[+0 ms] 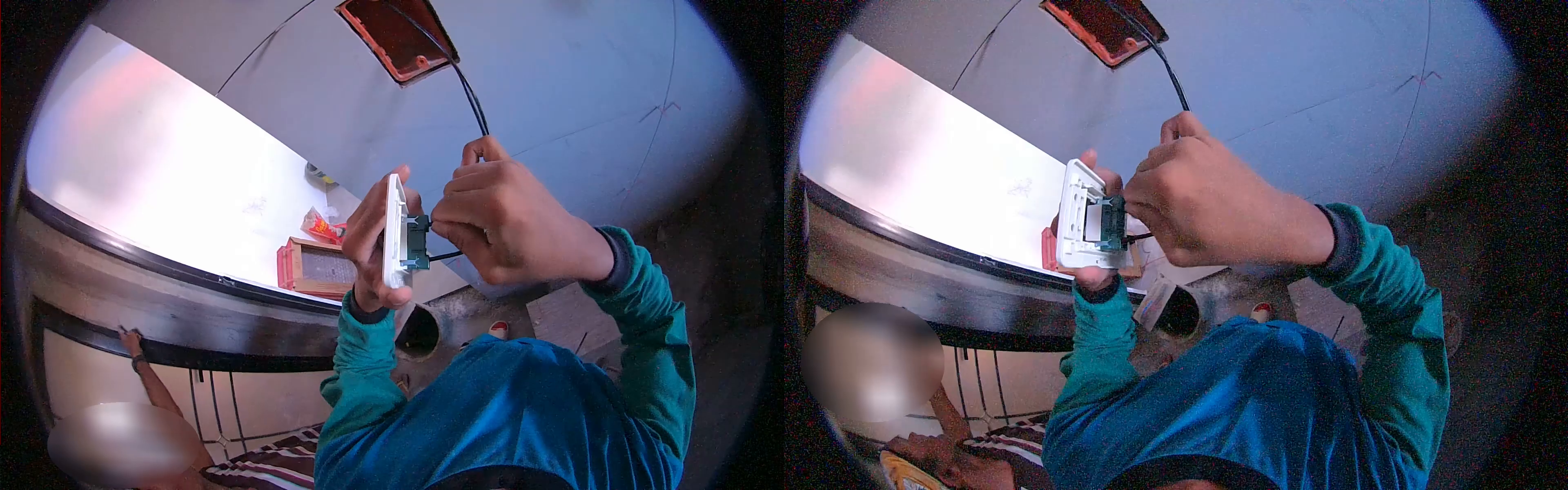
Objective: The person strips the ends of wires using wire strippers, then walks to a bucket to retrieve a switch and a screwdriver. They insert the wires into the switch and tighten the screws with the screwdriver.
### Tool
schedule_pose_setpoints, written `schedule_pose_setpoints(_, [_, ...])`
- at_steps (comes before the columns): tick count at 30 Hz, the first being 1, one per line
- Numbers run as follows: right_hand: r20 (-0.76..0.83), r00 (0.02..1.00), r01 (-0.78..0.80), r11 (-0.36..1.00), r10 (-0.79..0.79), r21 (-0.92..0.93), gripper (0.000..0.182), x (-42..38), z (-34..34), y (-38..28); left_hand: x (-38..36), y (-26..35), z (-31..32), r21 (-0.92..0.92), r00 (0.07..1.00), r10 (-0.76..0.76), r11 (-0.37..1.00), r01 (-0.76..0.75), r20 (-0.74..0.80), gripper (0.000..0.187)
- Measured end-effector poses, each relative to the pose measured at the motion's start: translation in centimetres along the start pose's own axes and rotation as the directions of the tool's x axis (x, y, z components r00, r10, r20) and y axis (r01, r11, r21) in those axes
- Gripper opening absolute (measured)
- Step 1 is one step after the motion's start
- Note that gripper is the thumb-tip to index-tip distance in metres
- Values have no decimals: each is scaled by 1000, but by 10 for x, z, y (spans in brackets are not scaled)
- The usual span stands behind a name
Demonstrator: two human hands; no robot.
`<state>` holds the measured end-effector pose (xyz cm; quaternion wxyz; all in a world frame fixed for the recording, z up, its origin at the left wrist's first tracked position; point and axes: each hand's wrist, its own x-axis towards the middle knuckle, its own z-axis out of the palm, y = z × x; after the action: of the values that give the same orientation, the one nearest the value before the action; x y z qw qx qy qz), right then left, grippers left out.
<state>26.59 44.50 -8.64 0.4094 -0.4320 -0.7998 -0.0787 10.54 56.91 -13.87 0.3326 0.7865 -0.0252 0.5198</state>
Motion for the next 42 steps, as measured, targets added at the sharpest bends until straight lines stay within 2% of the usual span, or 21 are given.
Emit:
schedule_pose_setpoints(2, [14, 1000, 5, 996, -6, 87, 5, -1, 2, 5, 2, -1, -3, 75, 994, 102, 992, -105, 43, 104])
schedule_pose_setpoints(3, [23, 1000, 16, 996, -19, 89, 5, 0, 4, 4, 7, 2, -3, 94, 994, 95, 991, -99, 47, 102])
schedule_pose_setpoints(4, [-196, 980, 21, 997, -34, -69, 8, 1, 6, 1, 12, 5, -3, 114, 995, 88, 989, -93, 49, 100])
schedule_pose_setpoints(5, [-402, 912, -9, 975, -83, -221, 13, 1, 8, -2, 8, -1, -3, 74, 995, 94, 993, -91, -39, 99])
schedule_pose_setpoints(6, [-392, 915, 8, 975, -96, -222, 13, -3, 9, -6, 5, -8, -2, 32, 987, 101, 995, -98, -127, 98])
schedule_pose_setpoints(7, [-381, 913, 46, 964, -148, -263, 17, -10, 9, -12, 7, -1, -3, 31, 994, 33, 999, -30, -102, 98])
schedule_pose_setpoints(8, [-368, 909, 84, 950, -198, -302, 21, -15, 10, -15, 9, 1, -2, 33, 992, 39, 999, -35, -119, 98])
schedule_pose_setpoints(12, [-369, 915, 37, 944, -164, -328, 26, -14, 30, -11, 9, 11, -2, 16, 995, -48, 999, 49, -88, 102])
schedule_pose_setpoints(14, [-397, 904, 39, 955, -159, -294, 24, -12, 32, -13, 7, 11, -1, 48, 997, -36, 998, 40, -75, 104])
schedule_pose_setpoints(16, [-365, 928, -16, 969, -77, -245, 21, -9, 31, -21, 8, 11, -5, 48, 995, -65, 996, 69, -77, 104])
schedule_pose_setpoints(17, [-362, 929, -18, 969, -74, -245, 21, -6, 31, -23, 9, 6, -6, 41, 996, -25, 999, 29, -88, 102])
schedule_pose_setpoints(19, [-340, 940, -54, 994, 19, -92, 18, -2, 32, -25, 9, 2, -7, 34, 995, 14, 999, -10, -102, 100])
schedule_pose_setpoints(23, [-323, 943, -72, 997, 78, 29, 17, 1, 34, -27, 12, 3, -10, -3, 998, 33, 999, -33, -61, 96])
schedule_pose_setpoints(26, [-322, 946, -51, 999, 48, 0, 19, 0, 33, -27, 7, 1, -9, -42, 997, 36, 998, -39, -68, 95])
schedule_pose_setpoints(28, [-313, 949, -34, 981, -28, -191, 22, -1, 30, -29, 7, 4, -9, -77, 995, 27, 996, -35, -97, 95])
schedule_pose_setpoints(31, [-342, 932, 21, 960, -119, -278, 24, -1, 31, -23, 9, 8, -13, 5, 999, -21, 1000, 21, -27, 92])
schedule_pose_setpoints(33, [-361, 925, 22, 964, -120, -264, 19, -3, 30, -25, 4, 0, -9, -84, 994, 30, 996, -39, -104, 89])
schedule_pose_setpoints(36, [-381, 916, 23, 967, -122, -254, 15, -3, 29, -27, 1, 4, -2, -147, 988, 2, 989, -25, -155, 88])
schedule_pose_setpoints(38, [-384, 915, 23, 965, -126, -262, 15, -3, 32, -27, 4, 9, -5, -136, 995, -10, 991, -4, -98, 89])
schedule_pose_setpoints(40, [-438, 878, 48, 945, -194, -323, 17, -5, 40, -24, 2, 11, -2, -125, 999, -21, 992, 15, -47, 89])
schedule_pose_setpoints(42, [-427, 882, 64, 947, -202, -316, 18, -7, 43, -23, -3, 12, 8, -166, 977, -57, 986, 22, -207, 91])
